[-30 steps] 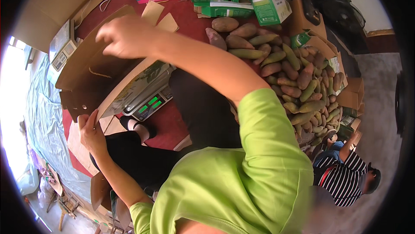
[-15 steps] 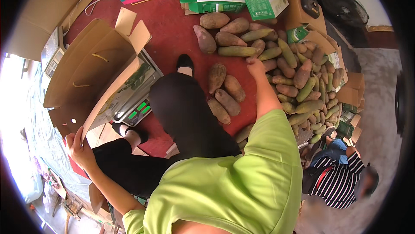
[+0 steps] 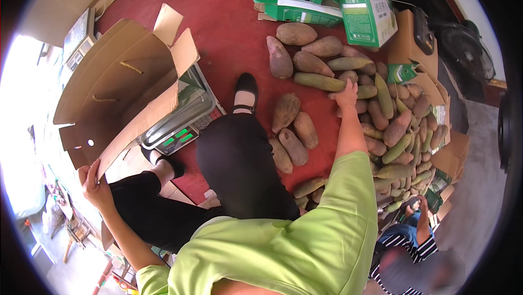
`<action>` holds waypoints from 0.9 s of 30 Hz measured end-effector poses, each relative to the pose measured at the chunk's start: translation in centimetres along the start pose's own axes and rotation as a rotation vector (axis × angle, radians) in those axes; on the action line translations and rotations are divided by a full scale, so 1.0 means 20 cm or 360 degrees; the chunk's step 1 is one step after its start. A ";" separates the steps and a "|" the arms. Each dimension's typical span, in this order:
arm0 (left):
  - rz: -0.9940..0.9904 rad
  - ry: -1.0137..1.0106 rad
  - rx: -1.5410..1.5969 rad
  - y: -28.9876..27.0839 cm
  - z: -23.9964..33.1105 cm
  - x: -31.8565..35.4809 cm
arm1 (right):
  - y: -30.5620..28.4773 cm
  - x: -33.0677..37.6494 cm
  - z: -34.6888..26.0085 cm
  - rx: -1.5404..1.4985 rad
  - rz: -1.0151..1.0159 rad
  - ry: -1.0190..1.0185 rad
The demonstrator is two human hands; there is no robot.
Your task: Manually packing sweet potatoes into cardboard boxes and weighing them on a floor scale.
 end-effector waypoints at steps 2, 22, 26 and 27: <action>0.0002 -0.0018 0.0001 0.01 0.01 -0.01 | 0.04 -0.06 0.02 0.0048 -0.0024 -0.0071; 0.0030 -0.0132 0.0036 -0.04 0.01 -0.04 | 0.69 0.32 0.36 -0.1042 -0.0234 0.0132; 0.0013 -0.0233 0.0046 -0.04 -0.02 -0.01 | 0.57 0.34 0.24 -0.0960 -0.0516 0.0079; -0.0008 -0.0265 0.0048 -0.05 -0.04 0.01 | 0.52 0.40 0.17 -0.1013 -0.0654 0.0166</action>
Point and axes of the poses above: each hand's wrist, its own x-axis away from the middle knuckle, its own y-axis out of the palm, z = x × y, the point moved 8 cm from there along -x, towards the middle knuckle, and after that the axes turned 7 degrees about y, right-handed, at the moved point
